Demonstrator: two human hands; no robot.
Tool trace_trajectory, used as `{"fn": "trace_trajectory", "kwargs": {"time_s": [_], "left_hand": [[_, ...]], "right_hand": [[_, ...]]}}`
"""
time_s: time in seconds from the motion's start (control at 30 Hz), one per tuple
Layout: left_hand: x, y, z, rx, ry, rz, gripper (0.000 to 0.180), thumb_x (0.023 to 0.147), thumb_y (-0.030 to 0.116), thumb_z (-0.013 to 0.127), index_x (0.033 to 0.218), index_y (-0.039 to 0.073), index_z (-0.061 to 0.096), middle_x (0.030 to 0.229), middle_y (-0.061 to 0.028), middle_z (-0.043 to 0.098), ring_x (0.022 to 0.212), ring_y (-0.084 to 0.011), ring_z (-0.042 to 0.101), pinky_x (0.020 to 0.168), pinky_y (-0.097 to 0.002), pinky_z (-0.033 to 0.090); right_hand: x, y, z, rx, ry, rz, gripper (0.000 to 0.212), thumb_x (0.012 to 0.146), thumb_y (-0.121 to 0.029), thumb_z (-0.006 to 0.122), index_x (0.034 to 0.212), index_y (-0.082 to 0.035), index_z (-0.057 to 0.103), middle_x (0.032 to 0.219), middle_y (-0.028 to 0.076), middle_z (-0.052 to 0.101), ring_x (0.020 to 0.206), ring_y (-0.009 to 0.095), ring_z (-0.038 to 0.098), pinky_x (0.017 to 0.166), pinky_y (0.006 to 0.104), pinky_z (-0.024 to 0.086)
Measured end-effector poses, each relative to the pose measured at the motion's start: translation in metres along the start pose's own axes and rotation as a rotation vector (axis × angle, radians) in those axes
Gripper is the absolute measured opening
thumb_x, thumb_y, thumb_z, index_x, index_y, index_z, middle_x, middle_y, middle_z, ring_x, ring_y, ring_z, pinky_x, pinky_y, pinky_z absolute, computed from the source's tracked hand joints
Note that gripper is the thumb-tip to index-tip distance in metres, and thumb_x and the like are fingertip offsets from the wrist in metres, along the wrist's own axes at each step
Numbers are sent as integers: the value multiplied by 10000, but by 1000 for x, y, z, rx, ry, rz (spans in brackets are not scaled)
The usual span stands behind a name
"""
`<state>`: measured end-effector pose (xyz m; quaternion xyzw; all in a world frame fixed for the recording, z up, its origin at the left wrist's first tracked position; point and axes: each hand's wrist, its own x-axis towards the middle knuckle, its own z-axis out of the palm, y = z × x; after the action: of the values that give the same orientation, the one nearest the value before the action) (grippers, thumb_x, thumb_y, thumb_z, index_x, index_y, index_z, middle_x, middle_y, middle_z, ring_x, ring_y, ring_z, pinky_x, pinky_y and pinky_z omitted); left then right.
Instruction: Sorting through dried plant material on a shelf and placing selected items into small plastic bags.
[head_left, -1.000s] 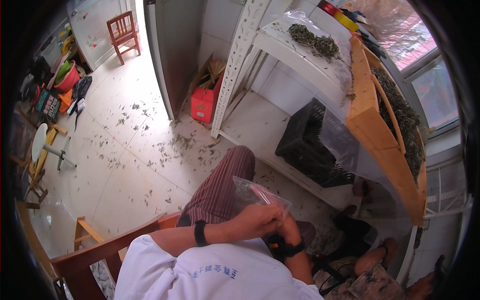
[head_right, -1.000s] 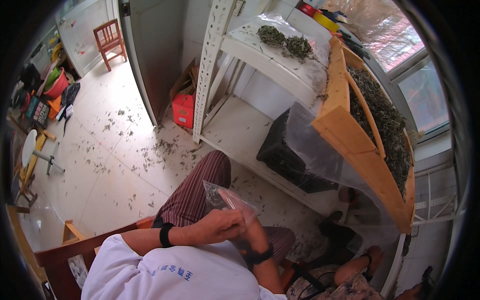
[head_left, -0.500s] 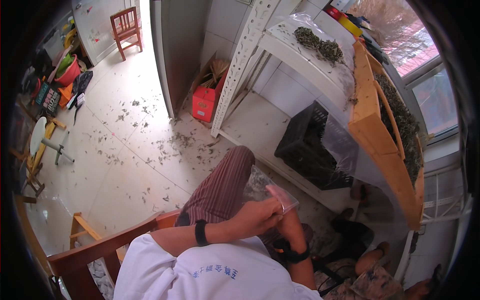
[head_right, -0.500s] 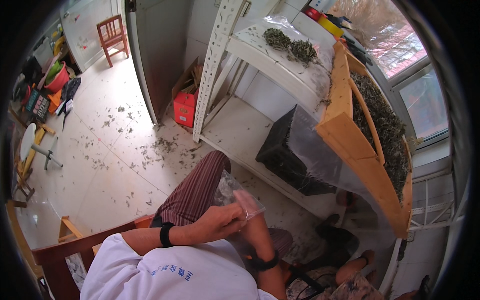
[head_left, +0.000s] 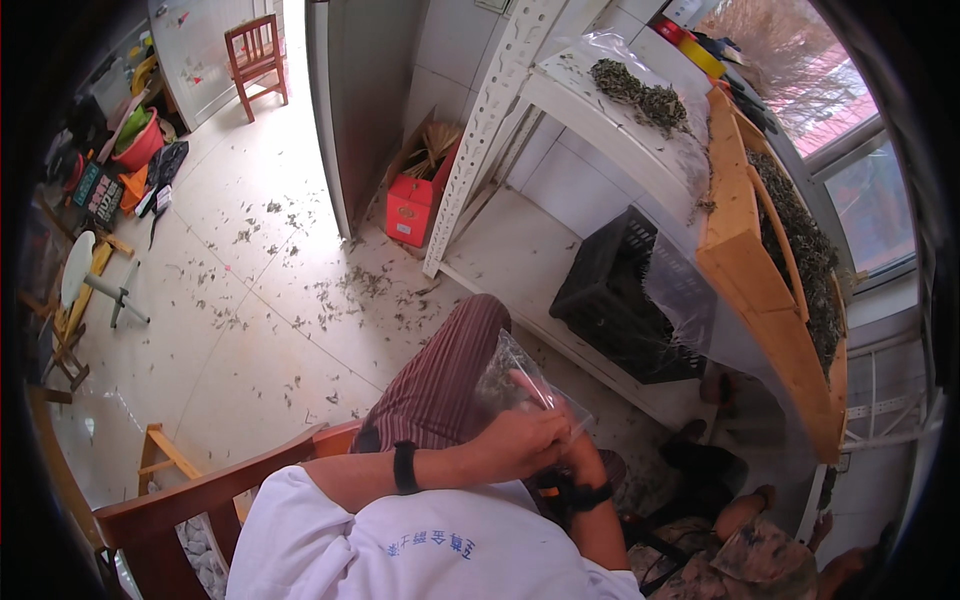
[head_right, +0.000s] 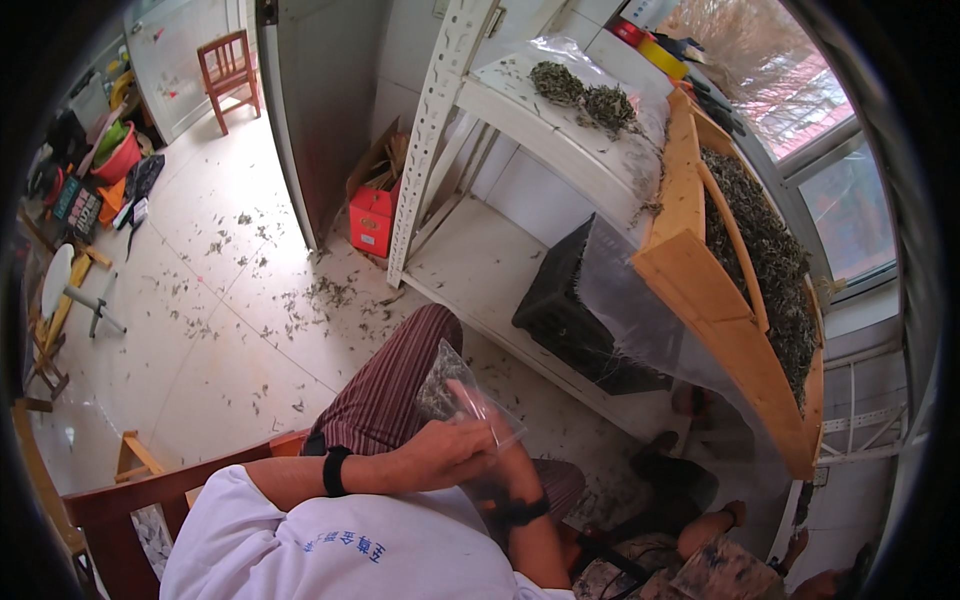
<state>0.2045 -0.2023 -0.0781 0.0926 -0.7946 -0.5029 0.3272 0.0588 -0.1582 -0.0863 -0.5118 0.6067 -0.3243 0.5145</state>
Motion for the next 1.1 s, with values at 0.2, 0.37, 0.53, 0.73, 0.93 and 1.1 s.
{"fn": "trace_trajectory", "kwargs": {"time_s": [0.2, 0.37, 0.53, 0.73, 0.93, 1.1], "left_hand": [[9, -4, -17, -81, 124, -125, 63, 834, 77, 580, 855, 48, 528, 835, -102, 555, 741, -293, 567, 651, -329, 466], [14, -6, -53, -431, 99, -332, 91, 906, 84, 541, 839, 26, 520, 760, -8, 574, 698, -45, 541, 625, -196, 435], [25, 5, -55, -592, 115, -410, 101, 912, 110, 535, 841, 39, 519, 724, 1, 572, 680, -53, 548, 616, -194, 436], [27, 3, -62, -410, 184, -382, 100, 899, 110, 540, 836, 37, 513, 717, 5, 558, 665, -52, 520, 611, -199, 427], [19, -13, -57, -262, 279, -379, 89, 887, 98, 552, 854, 30, 505, 741, 9, 542, 663, -51, 493, 606, -202, 417], [18, -15, -65, -167, 335, -391, 87, 868, 78, 576, 883, 31, 505, 757, 17, 542, 674, -44, 495, 616, -202, 423]], "right_hand": [[-11, 4, -11, -12, 88, -115, 432, 851, -107, 525, 1269, -6, 476, 1303, 150, 496, 1195, 236, 476, 990, 313, 359], [-22, -68, -16, -309, 82, -104, 289, 873, -111, 509, 1123, 25, 563, 1196, 189, 558, 1109, 299, 536, 955, 322, 388], [-20, -72, -25, -319, 49, -149, 321, 847, -74, 504, 1149, 31, 537, 1152, 205, 571, 1080, 325, 546, 928, 331, 407], [-14, -80, -15, -278, 118, -124, 475, 821, -70, 523, 1280, -2, 421, 1081, 214, 598, 971, 341, 595, 825, 353, 464], [6, -77, -6, -284, 66, -57, 568, 843, -122, 507, 1374, -62, 313, 1111, 242, 568, 919, 339, 618, 811, 372, 476], [24, -76, -3, -406, 124, -264, 556, 840, -132, 535, 1350, -27, 340, 1171, 262, 528, 1077, 400, 523, 895, 395, 430]]}}
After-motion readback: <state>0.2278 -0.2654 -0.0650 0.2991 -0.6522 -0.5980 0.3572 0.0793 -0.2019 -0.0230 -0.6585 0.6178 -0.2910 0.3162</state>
